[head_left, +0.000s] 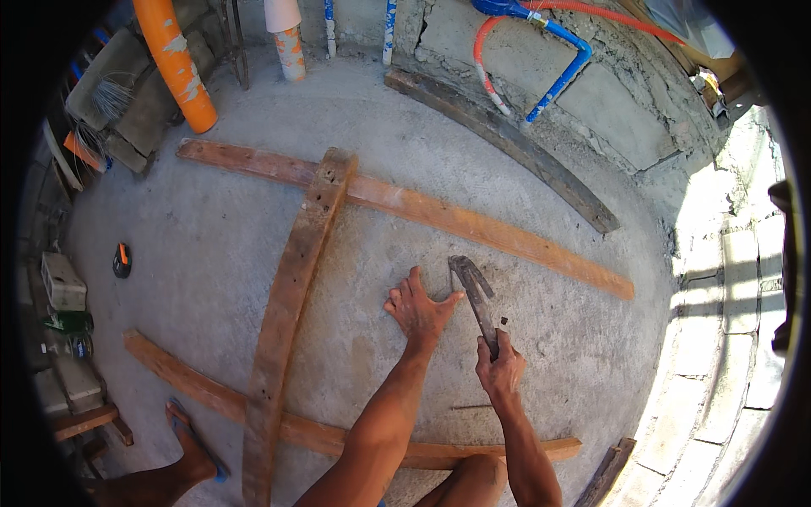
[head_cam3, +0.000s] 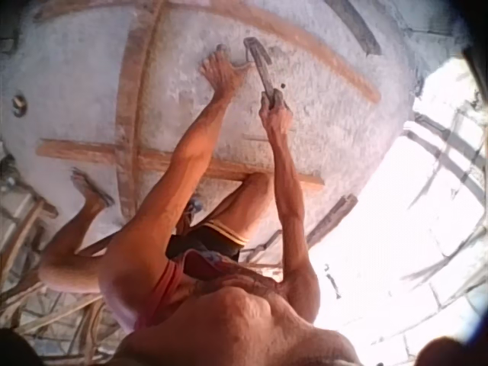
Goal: The person assembles a wooden frame on the floor by arranging planks, measuring with a tape measure, and hammering nails to join the pieces. They reposition the frame and continue nailing to secure the structure.
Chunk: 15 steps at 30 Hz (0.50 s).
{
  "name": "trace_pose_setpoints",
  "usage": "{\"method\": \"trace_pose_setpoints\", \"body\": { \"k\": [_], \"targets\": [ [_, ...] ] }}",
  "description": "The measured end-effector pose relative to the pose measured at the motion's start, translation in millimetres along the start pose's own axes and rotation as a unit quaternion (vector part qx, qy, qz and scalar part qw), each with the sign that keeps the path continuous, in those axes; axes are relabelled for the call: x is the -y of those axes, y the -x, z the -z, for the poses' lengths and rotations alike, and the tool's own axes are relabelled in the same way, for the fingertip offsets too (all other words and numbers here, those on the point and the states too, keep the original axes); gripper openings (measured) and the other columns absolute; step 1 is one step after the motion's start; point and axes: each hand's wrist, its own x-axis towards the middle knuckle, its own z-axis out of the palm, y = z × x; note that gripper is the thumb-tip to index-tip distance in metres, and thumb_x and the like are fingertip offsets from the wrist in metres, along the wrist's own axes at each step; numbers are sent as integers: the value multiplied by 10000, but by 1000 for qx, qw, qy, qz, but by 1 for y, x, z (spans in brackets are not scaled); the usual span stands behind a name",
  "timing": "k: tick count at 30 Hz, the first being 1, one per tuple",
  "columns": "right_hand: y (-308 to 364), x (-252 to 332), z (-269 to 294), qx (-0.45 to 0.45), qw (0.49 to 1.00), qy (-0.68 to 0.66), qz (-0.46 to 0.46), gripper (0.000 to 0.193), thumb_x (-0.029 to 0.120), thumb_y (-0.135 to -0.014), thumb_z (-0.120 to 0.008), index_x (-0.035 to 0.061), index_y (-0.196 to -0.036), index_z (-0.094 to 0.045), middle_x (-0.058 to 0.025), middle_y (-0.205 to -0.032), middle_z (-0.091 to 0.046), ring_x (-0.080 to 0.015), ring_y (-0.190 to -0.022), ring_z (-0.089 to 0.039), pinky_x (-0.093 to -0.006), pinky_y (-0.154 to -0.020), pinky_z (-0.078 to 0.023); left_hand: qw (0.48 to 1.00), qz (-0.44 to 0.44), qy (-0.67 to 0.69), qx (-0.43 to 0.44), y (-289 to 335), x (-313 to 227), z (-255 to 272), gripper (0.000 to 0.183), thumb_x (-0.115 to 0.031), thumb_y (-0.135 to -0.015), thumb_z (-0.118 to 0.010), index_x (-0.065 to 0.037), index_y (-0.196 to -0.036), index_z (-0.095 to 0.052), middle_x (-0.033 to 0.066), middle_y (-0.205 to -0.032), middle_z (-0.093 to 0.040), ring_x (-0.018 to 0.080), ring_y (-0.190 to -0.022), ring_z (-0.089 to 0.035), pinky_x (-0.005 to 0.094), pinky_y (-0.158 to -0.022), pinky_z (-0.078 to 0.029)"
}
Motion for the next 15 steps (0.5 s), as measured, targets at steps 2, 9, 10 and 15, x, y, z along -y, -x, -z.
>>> {"method": "trace_pose_setpoints", "body": {
  "k": [2, 9, 10, 15],
  "targets": [
    [2, 2, 1, 13, 995, -81, -48, 227, 218, -903, -723, 54, -1025, -622, -197, -722, -694, -381, -608, -693, -423, -532, -523, 1000, 6, 2, 5, 1, 0, 0, 1041, -581, -561, -910, -151, -1412, -492, 92, -1182, -612, 307, -1106, -490, 476, -983, -296],
    [-6, 5, -4, 66, 994, -10, -91, 265, 287, -931, -695, 53, -1032, -626, -200, -678, -679, -400, -604, -686, -466, -568, -528, 999, -5, 32, 13, 3, 4, 2, 1033, -599, -588, -893, -160, -1425, -477, 90, -1209, -602, 308, -1145, -471, 486, -1019, -270],
    [-8, 2, -4, 41, 997, -24, -67, 272, 295, -932, -693, 53, -1039, -628, -200, -676, -678, -400, -604, -686, -471, -572, -529, 999, -5, 30, 21, 3, 5, 2, 1033, -598, -588, -893, -159, -1425, -476, 90, -1213, -602, 310, -1151, -468, 487, -1023, -268],
    [10, -9, 5, 57, 985, -100, -129, 308, 282, -917, -715, 41, -1091, -636, -199, -682, -681, -387, -596, -688, -449, -549, -524, 1000, -6, 24, -2, 4, 5, 1, 1010, -558, -588, -909, -154, -1413, -490, 92, -1209, -609, 322, -1149, -477, 486, -1017, -275]
  ]
}}
